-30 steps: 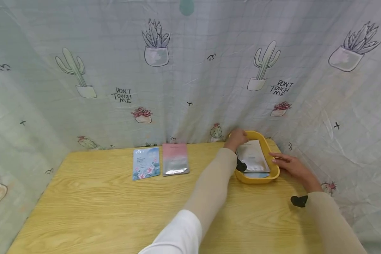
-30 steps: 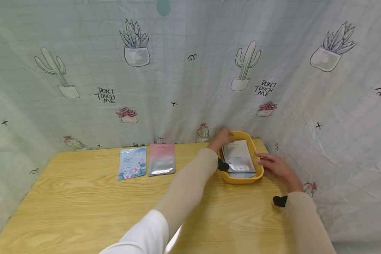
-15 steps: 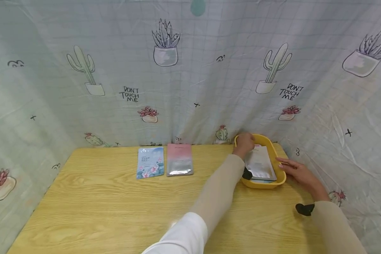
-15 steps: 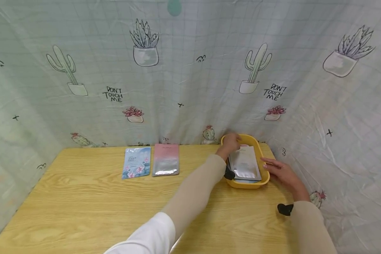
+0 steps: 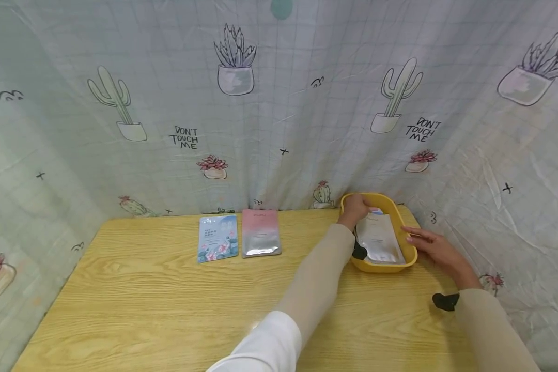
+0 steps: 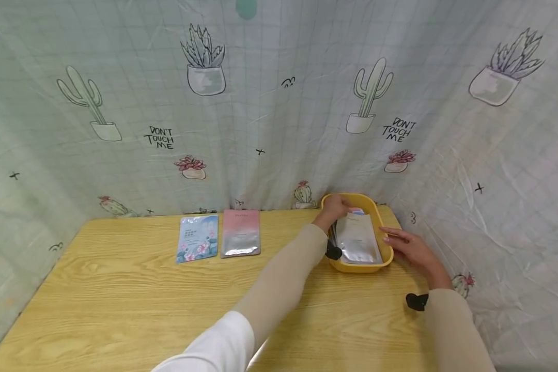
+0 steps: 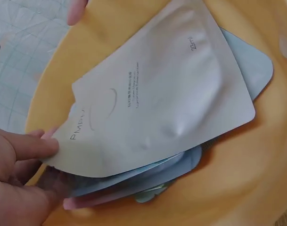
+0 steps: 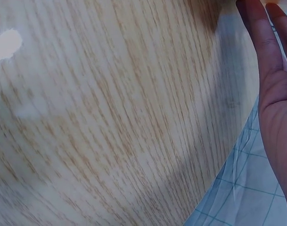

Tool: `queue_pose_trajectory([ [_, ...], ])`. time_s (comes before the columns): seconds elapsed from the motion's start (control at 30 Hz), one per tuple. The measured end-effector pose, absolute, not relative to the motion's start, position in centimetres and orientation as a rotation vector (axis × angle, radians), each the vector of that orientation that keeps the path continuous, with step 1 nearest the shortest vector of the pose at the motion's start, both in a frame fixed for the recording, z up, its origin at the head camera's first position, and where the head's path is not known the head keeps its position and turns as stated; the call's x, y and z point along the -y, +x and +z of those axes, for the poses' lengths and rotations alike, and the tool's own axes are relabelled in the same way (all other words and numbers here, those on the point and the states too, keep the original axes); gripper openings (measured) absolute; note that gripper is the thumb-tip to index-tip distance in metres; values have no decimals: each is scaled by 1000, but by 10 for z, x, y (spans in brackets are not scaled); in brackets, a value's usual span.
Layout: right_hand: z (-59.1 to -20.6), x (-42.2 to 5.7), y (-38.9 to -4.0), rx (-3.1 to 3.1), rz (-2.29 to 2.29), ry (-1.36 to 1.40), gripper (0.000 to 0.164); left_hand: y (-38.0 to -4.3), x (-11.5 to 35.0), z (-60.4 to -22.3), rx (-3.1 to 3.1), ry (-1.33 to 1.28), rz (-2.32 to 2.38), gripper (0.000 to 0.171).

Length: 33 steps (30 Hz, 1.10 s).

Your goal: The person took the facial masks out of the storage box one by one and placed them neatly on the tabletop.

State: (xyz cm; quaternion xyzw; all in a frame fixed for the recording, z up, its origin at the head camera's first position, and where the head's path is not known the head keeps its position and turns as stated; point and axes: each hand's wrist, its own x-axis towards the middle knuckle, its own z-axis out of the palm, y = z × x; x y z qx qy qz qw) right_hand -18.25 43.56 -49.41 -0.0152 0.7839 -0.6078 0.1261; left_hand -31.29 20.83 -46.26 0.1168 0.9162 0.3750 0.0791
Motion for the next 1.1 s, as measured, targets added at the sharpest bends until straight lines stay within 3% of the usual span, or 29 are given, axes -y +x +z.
queue_pose_trajectory([
  [0.17,-496,-436,-184,-2288,-1772,-50,52,-312,-206,-459,-2597,324,1258,19],
  [0.47,-495,-436,-185,-2302,-1747,-43,58,-309,-211,-461,-2054,-100,1763,20],
  [0.67,-494,-436,-184,-2301,-1755,-55,55,-296,-199,-454,-1892,-46,1764,15],
  [1.1,-491,-435,-183,-2237,-1800,-67,55,-288,-197,-450,-1967,55,1598,43],
])
